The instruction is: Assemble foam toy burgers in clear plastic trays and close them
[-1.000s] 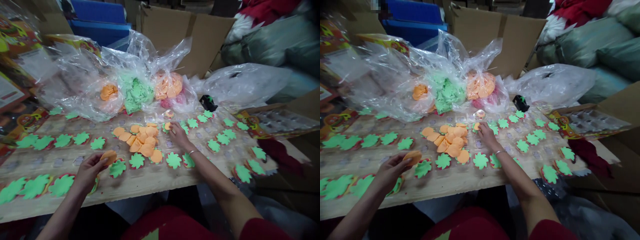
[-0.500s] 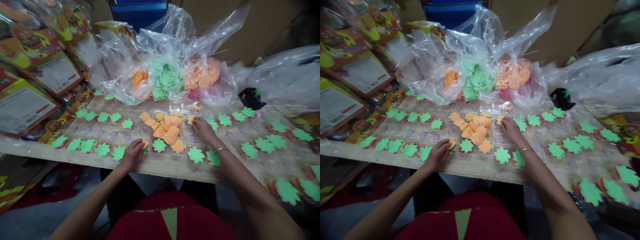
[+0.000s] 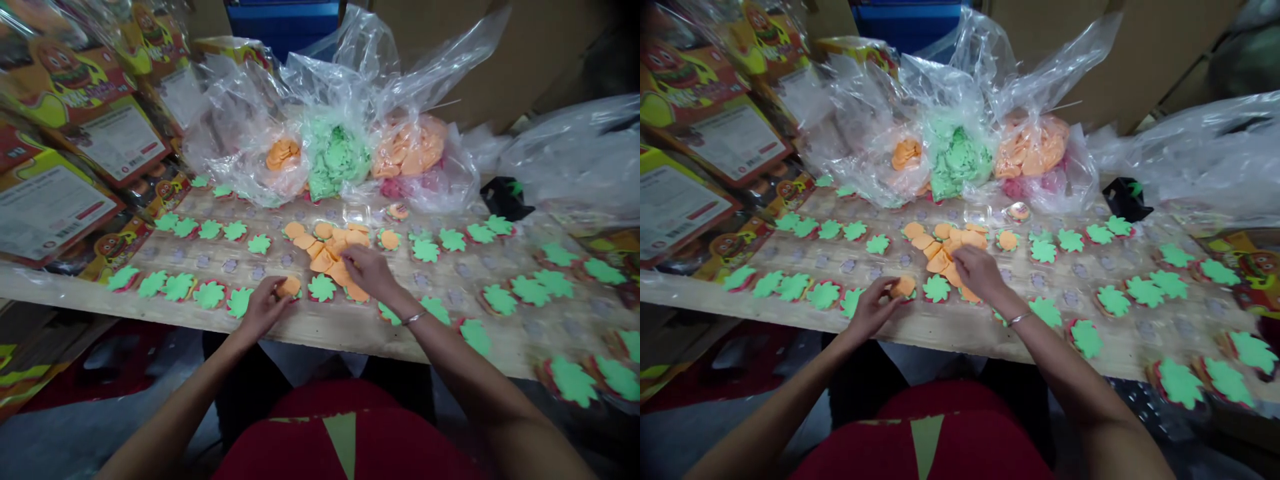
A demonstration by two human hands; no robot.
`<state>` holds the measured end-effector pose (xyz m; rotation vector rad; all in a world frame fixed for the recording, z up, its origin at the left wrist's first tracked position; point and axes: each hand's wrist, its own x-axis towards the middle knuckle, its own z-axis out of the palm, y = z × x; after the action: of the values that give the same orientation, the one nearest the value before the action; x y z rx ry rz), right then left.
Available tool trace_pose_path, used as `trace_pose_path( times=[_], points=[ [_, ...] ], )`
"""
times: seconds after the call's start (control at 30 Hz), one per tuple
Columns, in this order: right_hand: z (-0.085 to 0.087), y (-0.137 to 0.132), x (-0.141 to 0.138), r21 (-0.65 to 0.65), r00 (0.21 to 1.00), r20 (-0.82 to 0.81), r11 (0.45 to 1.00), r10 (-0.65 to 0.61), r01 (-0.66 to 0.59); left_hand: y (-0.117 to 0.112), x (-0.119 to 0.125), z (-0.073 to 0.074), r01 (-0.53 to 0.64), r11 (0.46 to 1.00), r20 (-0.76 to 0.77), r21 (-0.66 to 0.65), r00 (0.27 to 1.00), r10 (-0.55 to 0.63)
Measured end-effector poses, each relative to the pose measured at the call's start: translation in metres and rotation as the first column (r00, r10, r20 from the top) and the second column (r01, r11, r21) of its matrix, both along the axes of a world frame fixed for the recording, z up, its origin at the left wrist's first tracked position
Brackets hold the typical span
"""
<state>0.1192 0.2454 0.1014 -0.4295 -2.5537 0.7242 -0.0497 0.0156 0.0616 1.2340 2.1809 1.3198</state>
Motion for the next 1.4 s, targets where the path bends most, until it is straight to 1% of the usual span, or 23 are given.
trace_pose_path(
  times=[0.03, 0.07, 0.13, 0.17, 0.23, 0.3, 0.37, 0.43, 0.5, 0.57, 0.67, 0.73, 0.8, 0.87, 0.93, 1.0, 1.07, 1.1, 1.17, 1.2, 1.27, 1.33, 1.4],
  points=[
    [0.001, -0.015, -0.008, -0.04, 0.998, 0.036, 0.998, 0.052, -0.051, 0.003, -0.001, 0.001, -0.074, 0.997, 0.143, 0.025, 0.987, 0.07],
    [0.002, -0.029, -0.015, -0.071, 0.993, 0.072, 0.993, 0.097, -0.092, 0.006, -0.003, 0.003, -0.152, 0.987, 0.28, 0.054, 0.951, 0.131],
    [0.0, -0.052, -0.029, -0.083, 0.979, 0.14, 0.987, 0.149, -0.139, 0.011, -0.01, 0.011, -0.307, 0.943, 0.486, 0.131, 0.849, 0.209],
    [-0.001, -0.061, -0.035, -0.065, 0.972, 0.177, 0.987, 0.155, -0.146, 0.013, -0.015, 0.017, -0.381, 0.908, 0.552, 0.174, 0.801, 0.23],
    [-0.005, -0.072, -0.047, -0.006, 0.957, 0.254, 0.99, 0.14, -0.143, 0.012, -0.025, 0.031, -0.493, 0.834, 0.634, 0.247, 0.733, 0.246],
    [-0.007, -0.077, -0.057, 0.064, 0.936, 0.328, 0.985, 0.128, -0.158, 0.007, -0.034, 0.047, -0.543, 0.792, 0.672, 0.279, 0.699, 0.243],
    [-0.009, -0.08, -0.063, 0.121, 0.914, 0.387, 0.975, 0.126, -0.186, -0.002, -0.038, 0.057, -0.55, 0.789, 0.676, 0.274, 0.693, 0.248],
    [-0.01, -0.082, -0.068, 0.142, 0.899, 0.416, 0.967, 0.134, -0.209, -0.012, -0.038, 0.061, -0.545, 0.8, 0.68, 0.25, 0.688, 0.255],
    [-0.011, -0.084, -0.07, 0.129, 0.9, 0.406, 0.964, 0.162, -0.231, -0.021, -0.035, 0.059, -0.549, 0.804, 0.696, 0.228, 0.67, 0.259],
    [-0.012, -0.084, -0.072, 0.108, 0.912, 0.358, 0.961, 0.201, -0.255, -0.028, -0.032, 0.054, -0.553, 0.806, 0.718, 0.212, 0.648, 0.255],
    [-0.015, -0.085, -0.075, 0.086, 0.929, 0.316, 0.969, 0.194, -0.231, -0.034, -0.031, 0.048, -0.549, 0.809, 0.738, 0.21, 0.631, 0.237],
    [-0.019, -0.085, -0.077, 0.06, 0.924, 0.349, 0.98, 0.158, -0.19, -0.034, -0.031, 0.047, -0.537, 0.816, 0.739, 0.215, 0.635, 0.223],
    [-0.021, -0.084, -0.079, 0.022, 0.915, 0.373, 0.985, 0.152, -0.172, -0.031, -0.029, 0.048, -0.515, 0.827, 0.73, 0.225, 0.652, 0.207],
    [-0.022, -0.082, -0.078, -0.007, 0.934, 0.314, 0.984, 0.169, -0.175, -0.023, -0.025, 0.049, -0.482, 0.84, 0.717, 0.247, 0.674, 0.176],
    [-0.02, -0.076, -0.075, -0.011, 0.966, 0.198, 0.986, 0.166, -0.167, -0.012, -0.018, 0.045, -0.437, 0.86, 0.708, 0.265, 0.694, 0.135],
    [-0.015, -0.064, -0.068, -0.01, 0.988, 0.117, 0.995, 0.099, -0.098, -0.001, -0.011, 0.037, -0.369, 0.892, 0.678, 0.261, 0.728, 0.102],
    [-0.01, -0.048, -0.058, -0.008, 0.995, 0.098, 1.0, 0.002, -0.001, 0.008, -0.005, 0.026, -0.275, 0.941, 0.589, 0.199, 0.801, 0.11],
    [-0.008, -0.039, -0.052, 0.001, 0.994, 0.1, 0.999, -0.037, 0.037, 0.01, -0.003, 0.02, -0.229, 0.962, 0.506, 0.151, 0.853, 0.124],
    [-0.004, -0.023, -0.04, 0.033, 0.992, 0.102, 0.997, -0.074, 0.07, 0.012, -0.001, 0.01, -0.15, 0.987, 0.272, 0.054, 0.954, 0.13],
    [-0.002, -0.017, -0.035, 0.051, 0.992, 0.104, 0.996, -0.077, 0.072, 0.011, 0.0, 0.006, -0.114, 0.993, 0.144, 0.021, 0.984, 0.109],
    [-0.001, -0.012, -0.028, 0.078, 0.991, 0.116, 0.995, -0.073, 0.064, 0.008, 0.001, 0.004, -0.047, 0.999, -0.06, -0.008, 0.997, 0.047],
    [-0.002, -0.013, -0.027, 0.095, 0.986, 0.146, 0.993, -0.078, 0.064, 0.006, 0.003, 0.005, -0.007, 0.999, -0.181, -0.048, 0.983, -0.002],
    [-0.004, -0.018, -0.03, 0.139, 0.971, 0.209, 0.987, -0.114, 0.085, 0.007, 0.004, 0.008, -0.015, 0.991, -0.269, -0.13, 0.963, -0.02]
  ],
)
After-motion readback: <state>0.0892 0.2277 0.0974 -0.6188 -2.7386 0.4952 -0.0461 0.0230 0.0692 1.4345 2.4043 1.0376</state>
